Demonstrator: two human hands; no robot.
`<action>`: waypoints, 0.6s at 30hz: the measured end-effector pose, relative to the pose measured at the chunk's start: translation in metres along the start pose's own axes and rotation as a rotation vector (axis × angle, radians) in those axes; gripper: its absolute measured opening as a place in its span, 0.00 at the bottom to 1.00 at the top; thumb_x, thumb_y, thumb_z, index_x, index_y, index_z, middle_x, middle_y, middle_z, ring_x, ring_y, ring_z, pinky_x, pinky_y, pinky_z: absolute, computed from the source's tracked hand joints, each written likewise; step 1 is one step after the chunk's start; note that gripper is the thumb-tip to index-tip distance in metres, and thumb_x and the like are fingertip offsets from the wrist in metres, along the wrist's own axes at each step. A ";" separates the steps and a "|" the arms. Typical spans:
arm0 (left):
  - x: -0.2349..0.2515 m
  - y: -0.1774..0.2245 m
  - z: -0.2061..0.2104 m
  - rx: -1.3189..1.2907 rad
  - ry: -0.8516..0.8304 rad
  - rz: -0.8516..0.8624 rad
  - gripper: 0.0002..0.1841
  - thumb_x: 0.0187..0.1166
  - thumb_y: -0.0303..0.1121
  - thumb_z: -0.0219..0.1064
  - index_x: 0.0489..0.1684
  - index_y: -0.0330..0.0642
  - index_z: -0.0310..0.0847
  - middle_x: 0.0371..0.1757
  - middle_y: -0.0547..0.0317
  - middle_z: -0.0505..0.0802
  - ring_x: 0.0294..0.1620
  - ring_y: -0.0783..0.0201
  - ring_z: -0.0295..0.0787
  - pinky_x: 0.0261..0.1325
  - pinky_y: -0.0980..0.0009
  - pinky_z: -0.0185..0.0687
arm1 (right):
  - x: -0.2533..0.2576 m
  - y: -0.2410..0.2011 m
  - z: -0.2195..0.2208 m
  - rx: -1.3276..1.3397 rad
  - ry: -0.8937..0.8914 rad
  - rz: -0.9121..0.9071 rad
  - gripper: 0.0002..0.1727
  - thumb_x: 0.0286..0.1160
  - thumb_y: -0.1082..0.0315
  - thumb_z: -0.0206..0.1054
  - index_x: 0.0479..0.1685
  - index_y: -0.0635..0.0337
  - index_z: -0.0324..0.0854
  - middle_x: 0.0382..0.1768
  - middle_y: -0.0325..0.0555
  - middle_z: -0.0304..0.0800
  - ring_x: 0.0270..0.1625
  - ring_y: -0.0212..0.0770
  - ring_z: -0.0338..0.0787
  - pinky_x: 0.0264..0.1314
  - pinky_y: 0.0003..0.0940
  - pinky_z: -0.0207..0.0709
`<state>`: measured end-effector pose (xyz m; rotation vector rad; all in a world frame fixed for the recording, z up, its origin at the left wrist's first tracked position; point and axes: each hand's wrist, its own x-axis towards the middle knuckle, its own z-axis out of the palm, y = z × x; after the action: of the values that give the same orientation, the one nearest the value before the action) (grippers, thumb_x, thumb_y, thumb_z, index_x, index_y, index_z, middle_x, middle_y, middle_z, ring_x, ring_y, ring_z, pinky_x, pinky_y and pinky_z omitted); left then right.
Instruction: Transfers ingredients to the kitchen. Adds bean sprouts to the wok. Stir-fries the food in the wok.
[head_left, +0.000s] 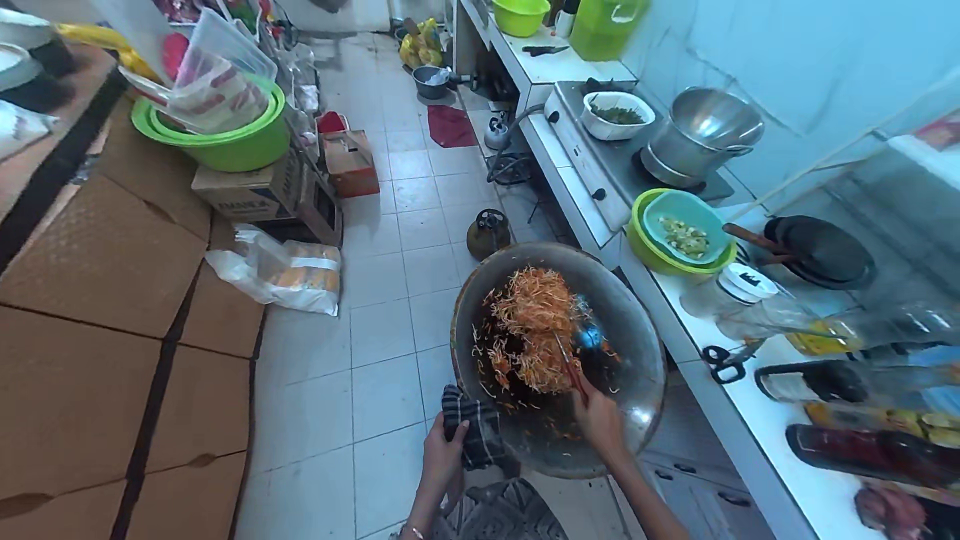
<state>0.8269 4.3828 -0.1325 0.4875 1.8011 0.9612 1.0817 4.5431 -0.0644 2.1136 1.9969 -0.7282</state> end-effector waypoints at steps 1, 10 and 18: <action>0.001 0.000 0.001 -0.004 0.004 -0.004 0.22 0.81 0.35 0.72 0.69 0.33 0.77 0.53 0.45 0.95 0.55 0.57 0.94 0.66 0.55 0.86 | -0.015 0.015 0.001 -0.041 0.060 -0.032 0.29 0.88 0.55 0.56 0.89 0.43 0.69 0.48 0.59 0.95 0.51 0.61 0.94 0.57 0.62 0.83; 0.020 0.013 -0.003 -0.026 0.125 0.017 0.21 0.84 0.34 0.69 0.71 0.33 0.78 0.58 0.40 0.92 0.60 0.51 0.91 0.69 0.49 0.83 | -0.003 0.067 -0.116 -0.222 -0.142 0.078 0.27 0.81 0.59 0.63 0.81 0.40 0.78 0.58 0.62 0.92 0.61 0.66 0.91 0.62 0.70 0.80; 0.041 0.032 -0.007 0.023 0.185 0.009 0.18 0.84 0.33 0.68 0.70 0.36 0.80 0.57 0.42 0.93 0.58 0.51 0.92 0.66 0.48 0.84 | 0.143 0.029 -0.129 -0.379 -0.285 -0.249 0.29 0.84 0.59 0.61 0.87 0.37 0.71 0.61 0.61 0.90 0.65 0.64 0.89 0.68 0.67 0.79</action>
<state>0.8006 4.4279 -0.1296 0.4332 1.9790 1.0204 1.1416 4.7229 -0.0205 1.4835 2.0604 -0.5871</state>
